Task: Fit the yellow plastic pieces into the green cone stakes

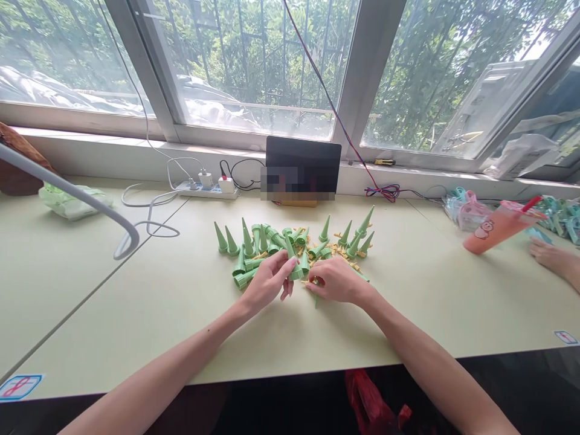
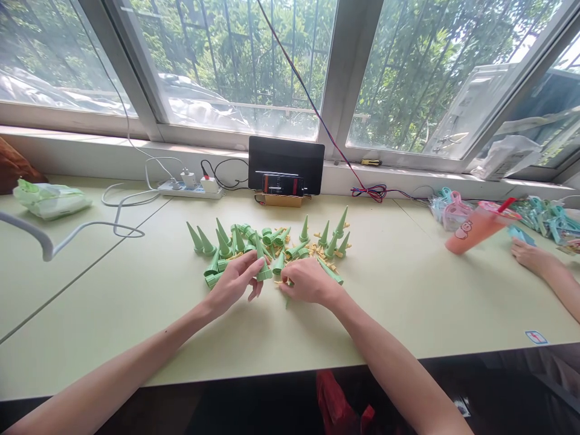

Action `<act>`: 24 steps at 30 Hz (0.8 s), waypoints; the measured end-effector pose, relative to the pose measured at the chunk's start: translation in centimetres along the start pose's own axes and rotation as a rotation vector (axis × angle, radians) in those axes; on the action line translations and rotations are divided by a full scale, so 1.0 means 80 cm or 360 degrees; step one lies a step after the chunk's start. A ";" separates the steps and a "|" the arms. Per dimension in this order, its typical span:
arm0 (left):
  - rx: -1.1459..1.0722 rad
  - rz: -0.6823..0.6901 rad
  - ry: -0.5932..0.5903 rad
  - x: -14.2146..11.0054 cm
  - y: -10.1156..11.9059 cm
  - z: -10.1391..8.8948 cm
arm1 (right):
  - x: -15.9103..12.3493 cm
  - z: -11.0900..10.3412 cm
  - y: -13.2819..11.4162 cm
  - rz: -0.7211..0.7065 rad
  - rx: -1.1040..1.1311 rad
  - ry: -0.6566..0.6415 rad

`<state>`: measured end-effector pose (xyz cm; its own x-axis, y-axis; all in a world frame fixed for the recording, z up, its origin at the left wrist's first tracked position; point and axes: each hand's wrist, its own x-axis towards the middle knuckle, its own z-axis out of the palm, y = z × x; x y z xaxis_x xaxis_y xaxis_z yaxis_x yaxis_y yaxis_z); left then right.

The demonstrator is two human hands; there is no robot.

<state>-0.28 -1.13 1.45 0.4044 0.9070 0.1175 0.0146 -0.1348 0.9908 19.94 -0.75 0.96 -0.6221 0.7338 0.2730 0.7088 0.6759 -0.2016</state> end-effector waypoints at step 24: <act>0.0001 0.0165 0.0211 0.004 0.000 -0.002 | 0.004 0.015 0.001 0.0250 0.0796 0.0551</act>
<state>-0.29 -0.78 1.47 0.2795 0.9330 0.2268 -0.0204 -0.2304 0.9729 19.37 -0.38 -0.06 -0.3198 0.8191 0.4762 0.4896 0.5732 -0.6571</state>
